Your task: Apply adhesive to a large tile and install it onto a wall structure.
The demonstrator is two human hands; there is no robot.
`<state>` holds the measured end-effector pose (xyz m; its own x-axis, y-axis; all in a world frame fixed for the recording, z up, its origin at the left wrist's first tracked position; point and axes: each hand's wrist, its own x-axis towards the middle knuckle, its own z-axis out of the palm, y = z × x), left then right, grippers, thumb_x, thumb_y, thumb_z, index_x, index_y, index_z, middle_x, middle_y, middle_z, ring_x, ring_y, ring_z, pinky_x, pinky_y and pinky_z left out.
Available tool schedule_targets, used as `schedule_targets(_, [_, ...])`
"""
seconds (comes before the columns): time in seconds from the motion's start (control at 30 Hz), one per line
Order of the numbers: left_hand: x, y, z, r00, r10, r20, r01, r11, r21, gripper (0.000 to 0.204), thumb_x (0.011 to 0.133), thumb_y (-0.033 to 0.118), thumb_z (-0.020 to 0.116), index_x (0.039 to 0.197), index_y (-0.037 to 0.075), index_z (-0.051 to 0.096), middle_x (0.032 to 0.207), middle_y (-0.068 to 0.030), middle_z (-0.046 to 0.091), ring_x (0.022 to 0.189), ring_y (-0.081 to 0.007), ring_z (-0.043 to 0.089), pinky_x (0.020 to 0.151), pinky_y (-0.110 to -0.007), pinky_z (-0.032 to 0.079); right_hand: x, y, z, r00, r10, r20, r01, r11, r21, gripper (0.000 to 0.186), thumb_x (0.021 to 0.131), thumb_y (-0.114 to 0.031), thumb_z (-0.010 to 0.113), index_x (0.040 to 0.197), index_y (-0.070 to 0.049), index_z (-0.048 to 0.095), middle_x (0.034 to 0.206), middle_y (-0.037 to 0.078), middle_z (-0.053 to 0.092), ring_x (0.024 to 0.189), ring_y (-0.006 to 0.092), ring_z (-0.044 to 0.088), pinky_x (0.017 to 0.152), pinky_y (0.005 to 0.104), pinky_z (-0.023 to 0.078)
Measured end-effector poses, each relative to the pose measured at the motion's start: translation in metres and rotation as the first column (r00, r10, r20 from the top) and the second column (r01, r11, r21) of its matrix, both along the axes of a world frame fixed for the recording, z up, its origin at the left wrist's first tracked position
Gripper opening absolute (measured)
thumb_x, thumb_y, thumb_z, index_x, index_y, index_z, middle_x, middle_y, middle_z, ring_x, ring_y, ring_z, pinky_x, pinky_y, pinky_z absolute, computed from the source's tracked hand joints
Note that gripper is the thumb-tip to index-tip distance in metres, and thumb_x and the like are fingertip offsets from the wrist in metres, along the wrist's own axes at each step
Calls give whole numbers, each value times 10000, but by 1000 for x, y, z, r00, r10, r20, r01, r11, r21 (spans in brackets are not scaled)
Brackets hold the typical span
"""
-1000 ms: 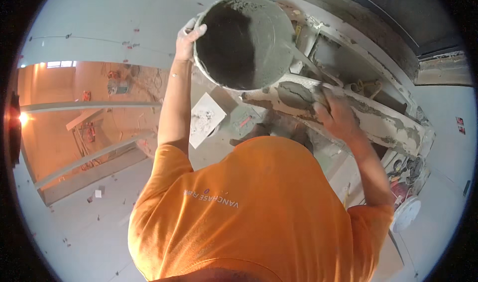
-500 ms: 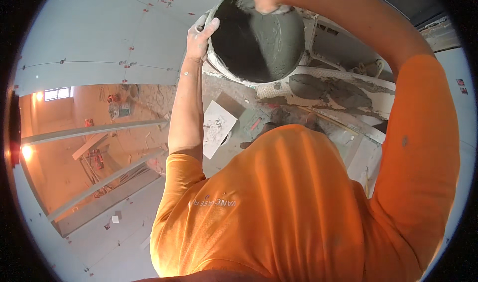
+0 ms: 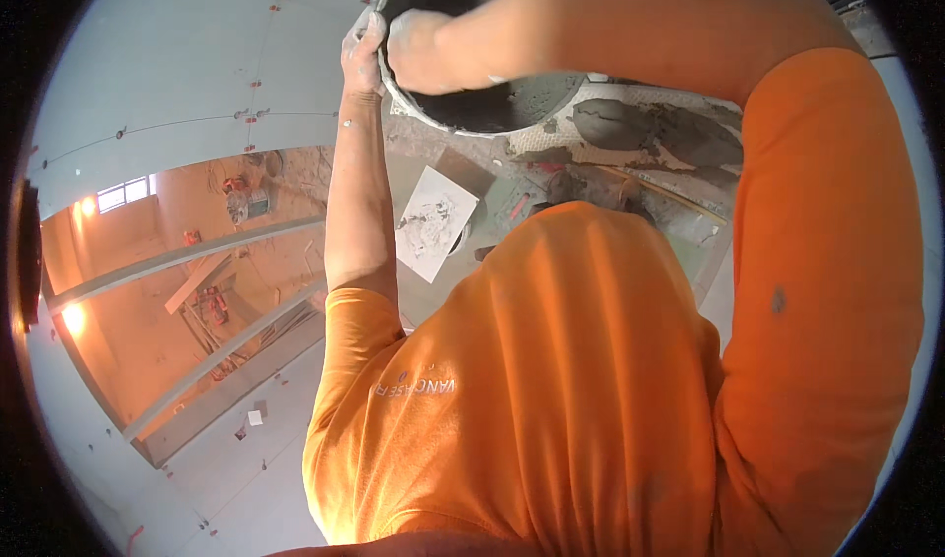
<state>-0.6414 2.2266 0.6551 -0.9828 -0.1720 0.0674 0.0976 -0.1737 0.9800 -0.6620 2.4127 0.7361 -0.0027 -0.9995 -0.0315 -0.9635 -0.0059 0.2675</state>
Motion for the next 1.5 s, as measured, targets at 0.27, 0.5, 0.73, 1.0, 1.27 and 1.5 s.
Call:
schedule_targets(0.27, [16, 18, 9, 1000, 20, 18, -19, 1000, -12, 593, 809, 249, 778, 1288, -56, 606, 1183, -87, 652, 1067, -181, 579, 979, -320, 437, -96, 5, -87, 941, -209, 266, 46, 858, 511, 280, 748, -102, 605, 966, -18, 759, 968, 204, 728, 938, 347, 710, 841, 443, 559])
schedule_targets(0.5, [6, 39, 21, 997, -68, 37, 74, 974, -215, 662, 748, 185, 777, 1329, -64, 582, 1206, -93, 643, 1067, -176, 571, 964, -310, 437, -50, -78, -197, 571, -596, 565, 669, 736, 100, 322, 872, -125, 542, 1117, -62, 743, 1132, 120, 725, 1099, 285, 680, 863, 435, 553])
schedule_targets(0.73, [6, 44, 18, 994, -91, 62, 103, 968, -230, 704, 724, 193, 795, 1335, -76, 573, 1198, -89, 637, 1051, -173, 565, 940, -295, 435, -8, -26, -166, 921, -270, 281, 174, 930, 325, 280, 921, -175, 559, 1104, -85, 751, 1157, 95, 721, 1083, 295, 683, 841, 452, 556])
schedule_targets(1.0, [8, 57, 13, 999, -38, 20, 41, 969, -244, 714, 738, 214, 817, 1338, -80, 564, 1202, -105, 636, 1072, -185, 565, 964, -306, 426, -26, -5, -160, 434, -617, 657, 726, 671, 150, 296, 866, -150, 635, 1137, -74, 726, 1171, 199, 694, 1117, 356, 666, 874, 478, 552])
schedule_targets(1.27, [21, 63, 21, 999, -27, 46, 37, 974, -225, 729, 738, 216, 830, 1345, -80, 556, 1257, -126, 617, 1175, -214, 544, 1054, -328, 377, -26, 0, -194, 511, -722, 466, 517, 692, 504, 292, 851, -209, 653, 1080, -46, 731, 1172, 227, 685, 1110, 377, 663, 827, 485, 569])
schedule_targets(1.5, [25, 70, 7, 996, -8, -92, -26, 931, -365, 764, 754, 234, 798, 1377, -103, 510, 1317, -151, 591, 1200, -236, 546, 1062, -335, 380, -30, -6, -212, 416, -521, 746, 751, 659, 41, 308, 829, -146, 646, 1092, -8, 730, 1157, 197, 707, 1076, 331, 695, 873, 456, 558])
